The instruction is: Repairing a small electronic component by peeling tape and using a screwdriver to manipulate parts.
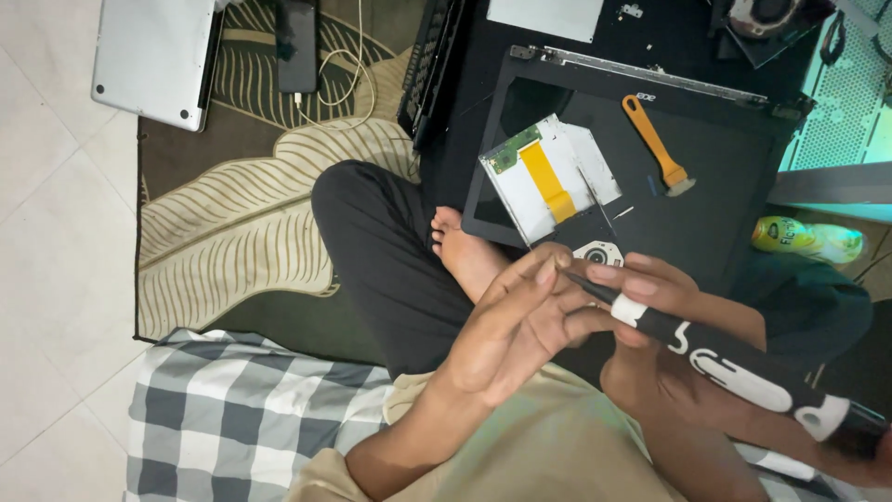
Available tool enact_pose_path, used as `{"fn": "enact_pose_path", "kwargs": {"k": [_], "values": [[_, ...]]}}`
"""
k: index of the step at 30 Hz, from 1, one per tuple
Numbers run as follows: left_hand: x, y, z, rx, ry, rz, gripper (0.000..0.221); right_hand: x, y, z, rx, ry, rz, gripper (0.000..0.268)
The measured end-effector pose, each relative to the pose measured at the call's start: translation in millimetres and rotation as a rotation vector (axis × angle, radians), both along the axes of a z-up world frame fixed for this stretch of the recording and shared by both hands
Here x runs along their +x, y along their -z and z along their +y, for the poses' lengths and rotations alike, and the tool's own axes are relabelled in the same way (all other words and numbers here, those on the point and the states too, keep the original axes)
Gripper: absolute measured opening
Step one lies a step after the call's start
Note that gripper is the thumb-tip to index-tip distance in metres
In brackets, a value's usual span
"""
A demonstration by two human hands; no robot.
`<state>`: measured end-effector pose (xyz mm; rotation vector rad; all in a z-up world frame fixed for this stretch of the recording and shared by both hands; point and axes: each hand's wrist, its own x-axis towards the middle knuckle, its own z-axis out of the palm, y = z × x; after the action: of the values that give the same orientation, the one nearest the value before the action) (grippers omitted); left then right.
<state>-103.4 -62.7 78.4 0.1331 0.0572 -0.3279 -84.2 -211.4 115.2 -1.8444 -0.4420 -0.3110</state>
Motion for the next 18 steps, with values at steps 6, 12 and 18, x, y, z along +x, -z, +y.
{"fn": "enact_pose_path", "kwargs": {"k": [6,12,18], "values": [[1.1,-1.3,0.4,0.043,-0.008,0.001,0.022,0.8,4.8,-10.5,-0.010,-0.026,0.073,0.020],[2.3,-4.5,0.5,0.099,-0.020,0.033,0.020,2.3,-16.5,-1.8,-0.134,-0.033,0.057,0.016],[2.6,-1.4,-3.4,0.094,-0.009,0.067,0.021,8.3,-7.6,-13.5,-0.183,-0.090,-0.008,0.031]]}}
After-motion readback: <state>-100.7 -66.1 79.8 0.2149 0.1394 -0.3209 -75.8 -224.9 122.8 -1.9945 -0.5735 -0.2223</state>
